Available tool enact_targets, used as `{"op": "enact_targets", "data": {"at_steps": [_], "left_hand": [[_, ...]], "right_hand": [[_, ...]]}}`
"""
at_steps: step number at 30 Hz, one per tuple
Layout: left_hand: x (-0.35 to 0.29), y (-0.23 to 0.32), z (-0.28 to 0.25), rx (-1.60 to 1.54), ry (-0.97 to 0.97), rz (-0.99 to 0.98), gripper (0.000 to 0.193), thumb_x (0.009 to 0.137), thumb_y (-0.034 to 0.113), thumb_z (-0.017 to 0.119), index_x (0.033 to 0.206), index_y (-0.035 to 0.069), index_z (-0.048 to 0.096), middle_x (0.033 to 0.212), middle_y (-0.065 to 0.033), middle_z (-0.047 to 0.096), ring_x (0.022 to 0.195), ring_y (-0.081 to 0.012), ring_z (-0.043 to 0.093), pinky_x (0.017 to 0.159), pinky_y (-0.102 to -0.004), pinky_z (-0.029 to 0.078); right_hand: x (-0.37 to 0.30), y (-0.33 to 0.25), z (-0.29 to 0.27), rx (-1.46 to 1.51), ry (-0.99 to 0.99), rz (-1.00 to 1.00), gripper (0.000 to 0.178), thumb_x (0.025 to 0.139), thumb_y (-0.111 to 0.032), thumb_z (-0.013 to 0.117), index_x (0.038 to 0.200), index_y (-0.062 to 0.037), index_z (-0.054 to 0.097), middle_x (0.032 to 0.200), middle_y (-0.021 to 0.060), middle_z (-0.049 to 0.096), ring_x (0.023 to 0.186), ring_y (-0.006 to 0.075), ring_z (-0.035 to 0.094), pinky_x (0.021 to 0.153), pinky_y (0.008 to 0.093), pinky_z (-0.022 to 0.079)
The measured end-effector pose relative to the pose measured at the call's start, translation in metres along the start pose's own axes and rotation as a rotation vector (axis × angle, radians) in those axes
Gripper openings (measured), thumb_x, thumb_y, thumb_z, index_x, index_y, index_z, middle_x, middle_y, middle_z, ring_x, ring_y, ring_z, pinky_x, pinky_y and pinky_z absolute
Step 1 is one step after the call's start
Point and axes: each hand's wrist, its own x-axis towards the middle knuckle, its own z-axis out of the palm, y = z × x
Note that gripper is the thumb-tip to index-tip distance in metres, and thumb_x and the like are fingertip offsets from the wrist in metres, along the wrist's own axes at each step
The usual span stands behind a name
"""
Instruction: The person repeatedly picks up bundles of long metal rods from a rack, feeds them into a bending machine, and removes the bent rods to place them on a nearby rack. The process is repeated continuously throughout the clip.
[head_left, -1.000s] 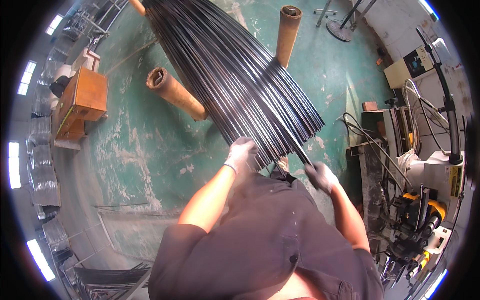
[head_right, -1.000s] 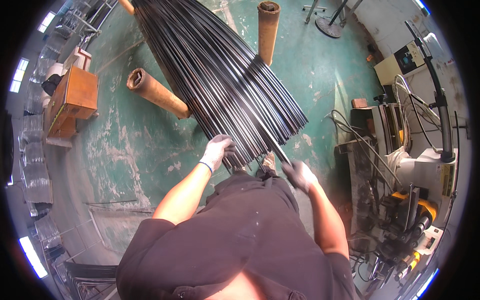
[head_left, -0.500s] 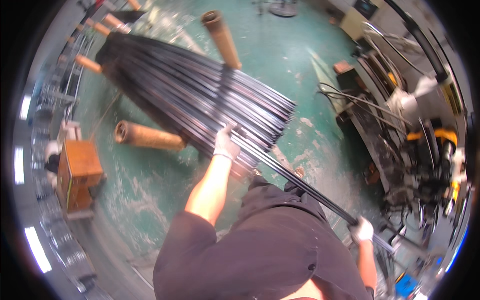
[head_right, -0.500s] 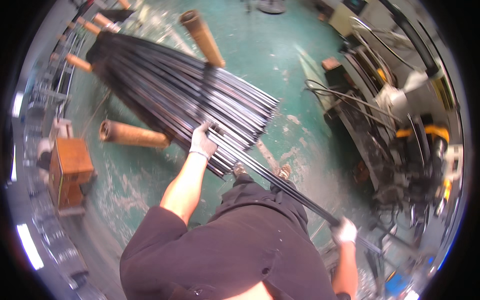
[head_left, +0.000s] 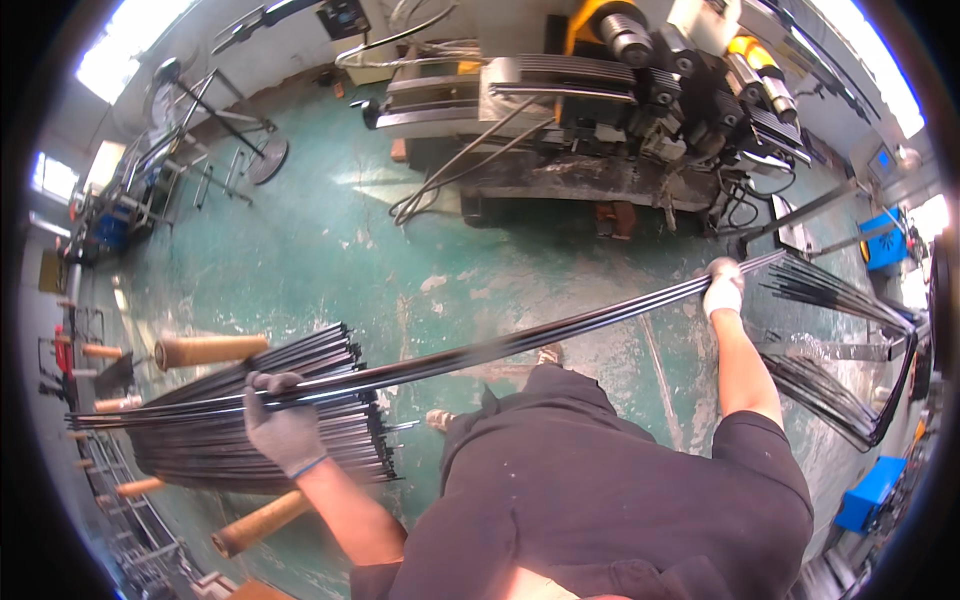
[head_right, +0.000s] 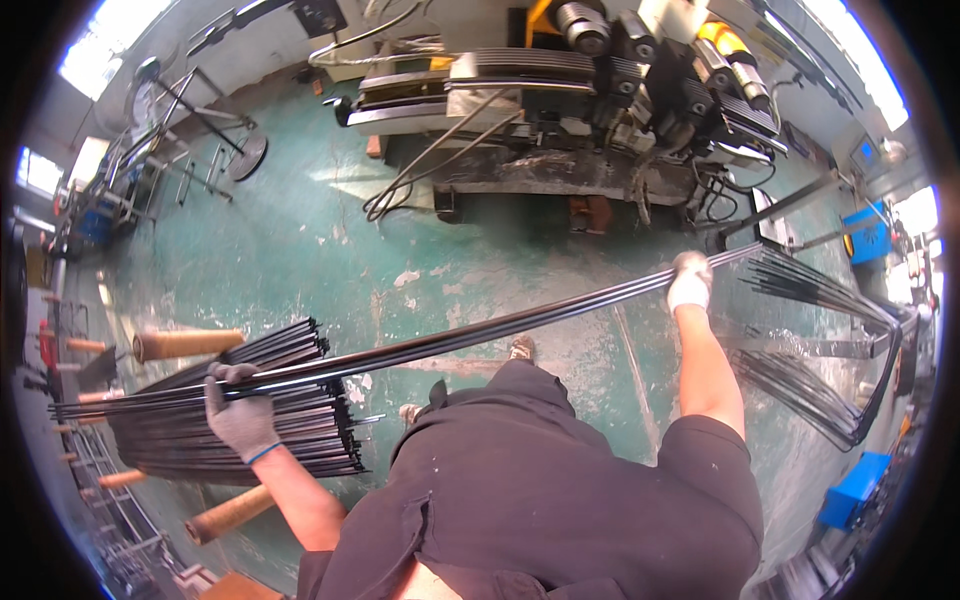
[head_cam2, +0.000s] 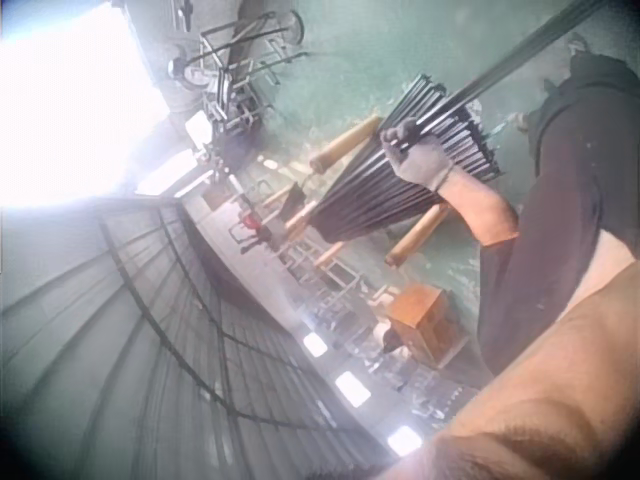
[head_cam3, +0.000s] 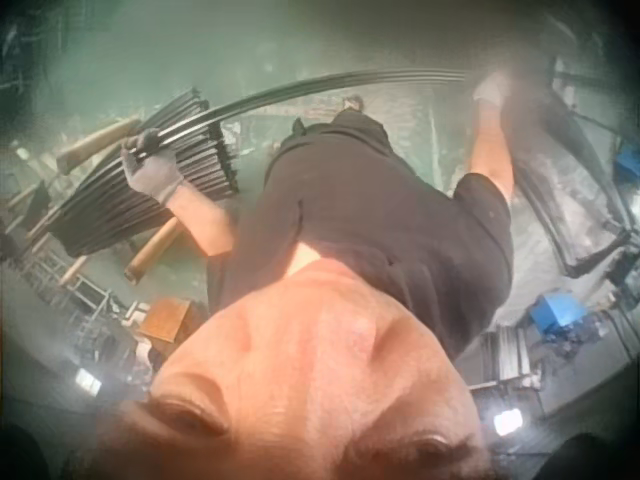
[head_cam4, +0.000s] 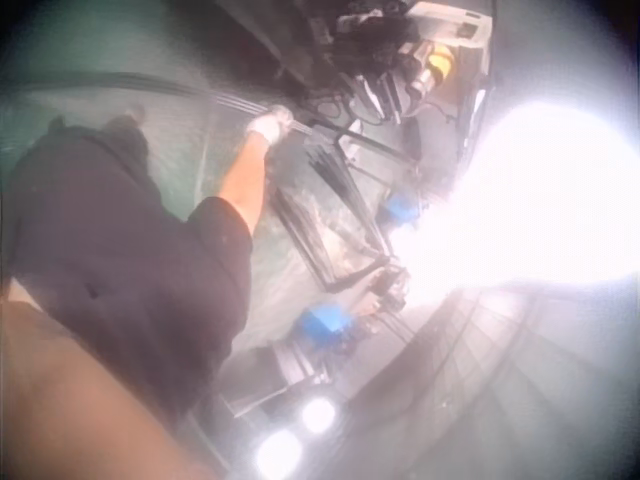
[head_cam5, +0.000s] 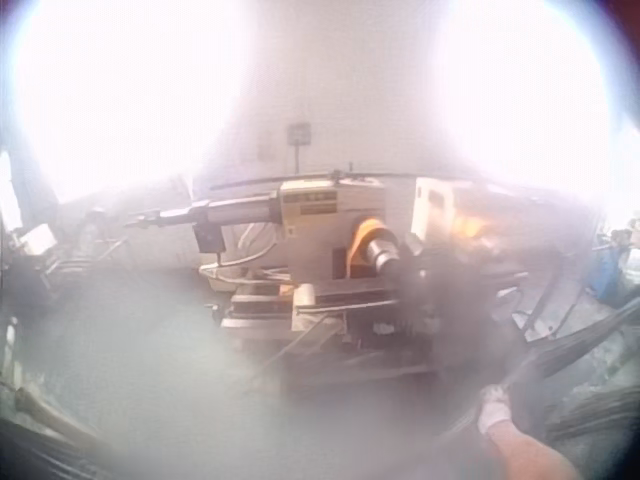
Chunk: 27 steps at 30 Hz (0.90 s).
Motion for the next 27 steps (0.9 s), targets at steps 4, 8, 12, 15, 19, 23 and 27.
{"op": "enact_targets", "data": {"at_steps": [4, 8, 12, 15, 19, 23, 27], "left_hand": [[-0.002, -0.091, 0.076, 0.227, -0.245, -0.118, 0.016, 0.109, 0.016, 0.063, 0.117, 0.003, 0.066, 0.092, -0.0019, 0.059, 0.08, -0.0174, 0.052, 0.086, -0.035, 0.048], [0.012, -0.204, 0.108, 0.328, -0.273, -0.288, 0.02, 0.104, 0.013, 0.068, 0.12, 0.002, 0.066, 0.097, -0.0074, 0.068, 0.087, -0.0237, 0.06, 0.108, -0.0503, 0.046], [0.052, -0.251, 0.137, 0.422, -0.403, -0.361, 0.027, 0.103, 0.014, 0.068, 0.126, 0.0, 0.063, 0.104, -0.0099, 0.07, 0.1, -0.028, 0.066, 0.115, -0.0542, 0.044], [0.107, -0.227, 0.162, 0.399, -0.546, -0.275, 0.033, 0.102, 0.011, 0.067, 0.132, -0.003, 0.061, 0.109, -0.0109, 0.066, 0.102, -0.0278, 0.062, 0.117, -0.0513, 0.043], [0.19, -0.208, 0.189, 0.335, -0.583, -0.274, 0.036, 0.101, 0.01, 0.064, 0.134, -0.002, 0.059, 0.115, -0.0103, 0.064, 0.111, -0.0276, 0.062, 0.119, -0.0499, 0.044], [0.259, -0.246, 0.183, 0.494, -0.592, -0.306, 0.034, 0.099, 0.007, 0.065, 0.132, -0.001, 0.059, 0.115, -0.0092, 0.065, 0.113, -0.0282, 0.063, 0.12, -0.0503, 0.043], [0.318, -0.299, 0.175, 0.584, -0.365, -0.358, 0.021, 0.103, 0.009, 0.066, 0.121, 0.001, 0.063, 0.11, -0.0112, 0.07, 0.111, -0.028, 0.067, 0.109, -0.0469, 0.053]], "right_hand": [[0.026, 0.023, 0.022, 0.696, 0.156, 0.514, 0.043, 0.105, -0.026, 0.052, 0.135, 0.0037, 0.059, 0.116, 0.0214, 0.072, 0.113, 0.0369, 0.067, 0.101, 0.0412, 0.055], [-0.049, -0.132, 0.018, 2.063, -0.611, 0.446, 0.045, 0.082, -0.005, 0.053, 0.124, 0.0042, 0.062, 0.13, 0.0222, 0.068, 0.126, 0.0395, 0.064, 0.118, 0.0629, 0.046], [0.001, -0.147, 0.045, 1.962, -0.345, 0.656, 0.016, 0.097, 0.006, 0.055, 0.108, -0.0009, 0.064, 0.103, 0.0149, 0.07, 0.108, 0.0353, 0.072, 0.109, 0.0633, 0.056], [0.039, -0.134, 0.032, 1.876, -0.264, 0.569, 0.009, 0.105, -0.003, 0.059, 0.109, 0.0, 0.066, 0.108, 0.0152, 0.074, 0.108, 0.0349, 0.073, 0.107, 0.0578, 0.058], [0.093, -0.118, 0.021, 1.783, -0.107, 0.434, 0.021, 0.108, -0.018, 0.063, 0.115, 0.0018, 0.067, 0.111, 0.0143, 0.074, 0.11, 0.0338, 0.072, 0.106, 0.0464, 0.06], [0.133, -0.154, 0.04, 1.84, 0.062, 0.344, 0.031, 0.108, -0.03, 0.065, 0.115, 0.0002, 0.061, 0.104, 0.0113, 0.068, 0.099, 0.0286, 0.072, 0.099, 0.0461, 0.062], [0.167, -0.205, 0.046, 1.733, 0.234, 0.499, 0.039, 0.103, -0.037, 0.072, 0.116, -0.0011, 0.063, 0.1, 0.0111, 0.072, 0.092, 0.0276, 0.073, 0.085, 0.0445, 0.063]]}}
